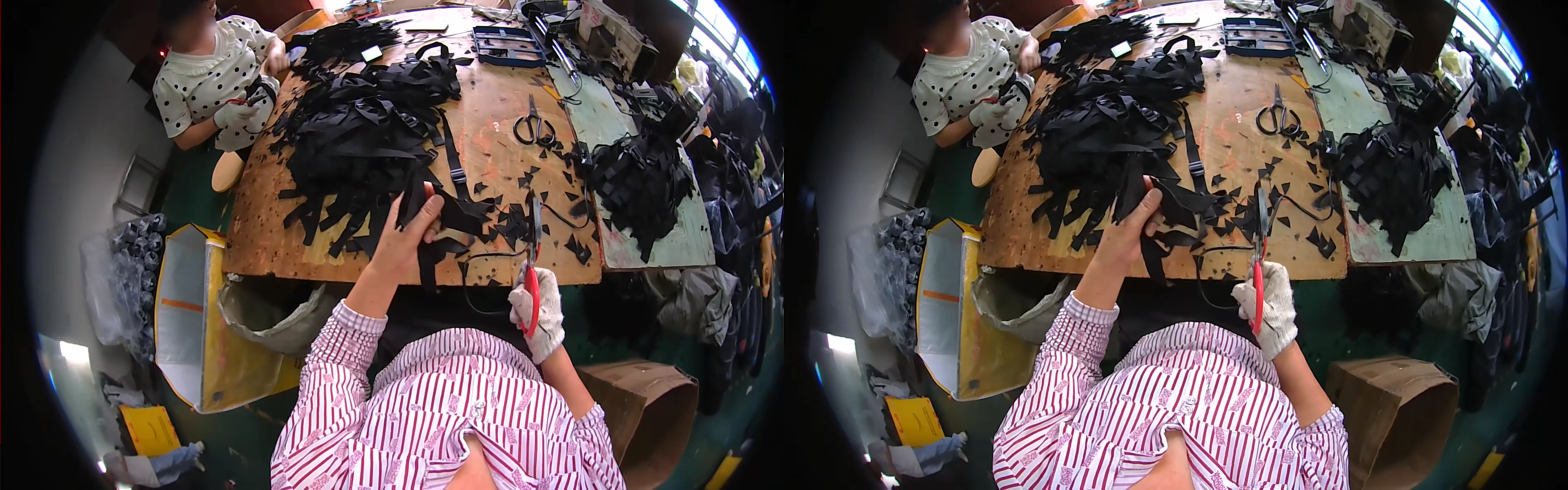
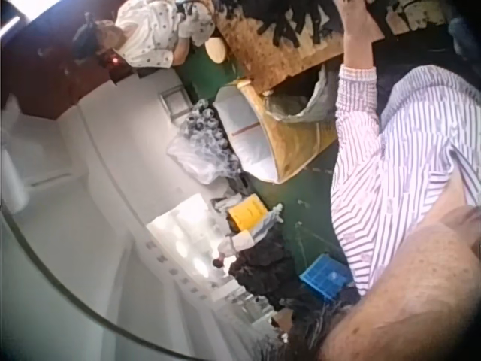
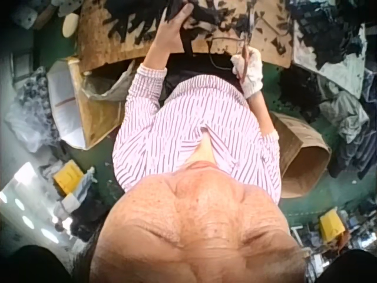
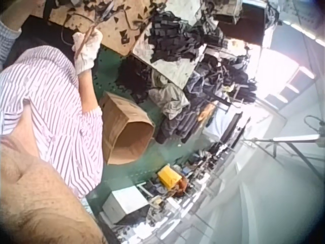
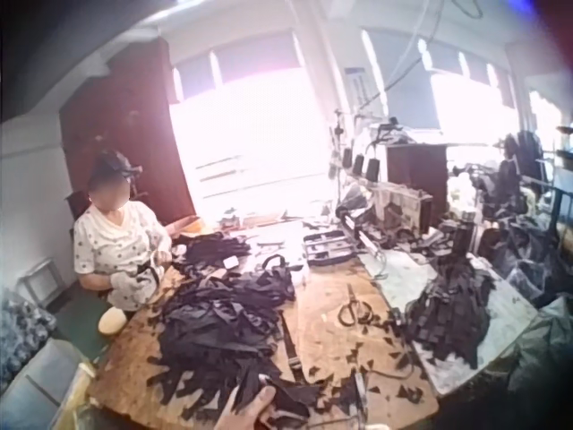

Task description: The person uses red-handled scissors to cut black fabric straps into smaller pieces. They repeatedly pick up bundles of straps, align them, and trim the ends, dropping the cut pieces onto a wooden table. A coworker is visible in the background performing a similar task.

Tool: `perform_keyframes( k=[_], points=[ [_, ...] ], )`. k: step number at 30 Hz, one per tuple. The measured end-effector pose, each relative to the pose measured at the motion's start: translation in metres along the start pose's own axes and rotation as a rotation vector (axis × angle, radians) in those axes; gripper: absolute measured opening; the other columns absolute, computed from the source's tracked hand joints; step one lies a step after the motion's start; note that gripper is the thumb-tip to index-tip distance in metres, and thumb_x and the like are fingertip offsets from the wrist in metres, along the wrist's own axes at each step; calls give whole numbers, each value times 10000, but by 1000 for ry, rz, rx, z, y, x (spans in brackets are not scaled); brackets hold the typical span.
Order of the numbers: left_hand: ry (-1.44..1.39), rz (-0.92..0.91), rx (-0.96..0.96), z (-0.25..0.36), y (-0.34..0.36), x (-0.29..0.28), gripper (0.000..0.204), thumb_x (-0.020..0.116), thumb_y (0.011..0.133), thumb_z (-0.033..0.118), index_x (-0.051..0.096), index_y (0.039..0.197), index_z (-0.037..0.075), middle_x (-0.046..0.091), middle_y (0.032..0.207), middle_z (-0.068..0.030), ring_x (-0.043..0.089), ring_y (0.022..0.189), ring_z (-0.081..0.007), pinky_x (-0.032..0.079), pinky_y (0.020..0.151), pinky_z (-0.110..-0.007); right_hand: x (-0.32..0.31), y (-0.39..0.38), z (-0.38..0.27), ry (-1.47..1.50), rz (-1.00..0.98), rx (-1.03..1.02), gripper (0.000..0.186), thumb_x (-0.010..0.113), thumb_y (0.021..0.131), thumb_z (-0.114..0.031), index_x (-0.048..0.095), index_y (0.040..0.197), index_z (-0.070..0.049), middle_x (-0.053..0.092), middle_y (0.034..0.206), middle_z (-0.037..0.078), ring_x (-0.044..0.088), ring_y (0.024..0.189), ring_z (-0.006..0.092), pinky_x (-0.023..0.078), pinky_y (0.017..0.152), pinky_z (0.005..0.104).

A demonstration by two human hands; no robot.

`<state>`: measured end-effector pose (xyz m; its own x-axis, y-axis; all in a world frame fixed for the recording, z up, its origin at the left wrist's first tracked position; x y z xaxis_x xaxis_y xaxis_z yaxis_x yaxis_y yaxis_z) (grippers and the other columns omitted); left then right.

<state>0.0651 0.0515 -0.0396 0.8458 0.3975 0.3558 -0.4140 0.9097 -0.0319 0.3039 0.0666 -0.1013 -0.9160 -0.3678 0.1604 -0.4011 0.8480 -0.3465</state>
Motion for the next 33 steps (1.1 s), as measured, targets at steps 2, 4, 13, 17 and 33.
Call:
perform_keyframes(
  k=[2, 4, 13, 17, 33],
  points=[
    [-31, 43, -98, -9, -10, 8, 171, 629, 881, 163, 537, 973, 52, 488, 698, 38, 404, 513, -37, 307, 457, -174, 6, 7, -20, 1, -18, -56, 444, 697, 709, -4, 406, 1044, -22, 525, 765, 41, 496, 533, 89, 446, 470, 217],
    [102, -70, -35, -14, -16, 17, 175, 621, 885, 173, 539, 985, 56, 499, 707, 26, 414, 515, -33, 316, 452, -173, 13, 11, -40, 14, -65, -180, 472, 710, 704, -13, 401, 1060, -31, 537, 786, 45, 517, 579, 92, 461, 509, 217],
    [700, 45, 664, -8, -50, 40, 313, 568, 736, -40, 599, 1047, -28, 600, 1034, -196, 591, 990, -313, 466, 848, -344, 25, 28, -45, -78, 26, -235, 343, 638, 760, -12, 435, 1030, -74, 502, 741, -2, 500, 542, 78, 429, 466, 218],
    [830, -90, 670, -31, -70, 53, 375, 589, 726, -67, 592, 1098, -14, 561, 1156, -164, 559, 1069, -293, 439, 918, -331, 26, 18, -47, 182, 43, -242, 339, 628, 809, -126, 454, 1095, -74, 500, 729, -8, 494, 516, 73, 410, 437, 186],
    [-158, 172, -52, -51, -46, -8, 261, 582, 910, 260, 556, 1034, 32, 633, 787, -81, 623, 618, -155, 483, 551, -247, 22, -3, -23, -616, -222, -239, 633, 713, 588, -111, 406, 1136, -28, 497, 784, 11, 484, 680, 120, 443, 650, 263]
  ],
)
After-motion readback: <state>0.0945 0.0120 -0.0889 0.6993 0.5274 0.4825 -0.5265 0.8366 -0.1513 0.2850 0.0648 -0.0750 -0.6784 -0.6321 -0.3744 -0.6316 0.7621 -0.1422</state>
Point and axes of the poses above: each hand's wrist, its own y-axis towards the middle knuckle, its own x-axis out of the palm, z = x × y, the point moved 6 cm from there along y, towards the middle knuckle
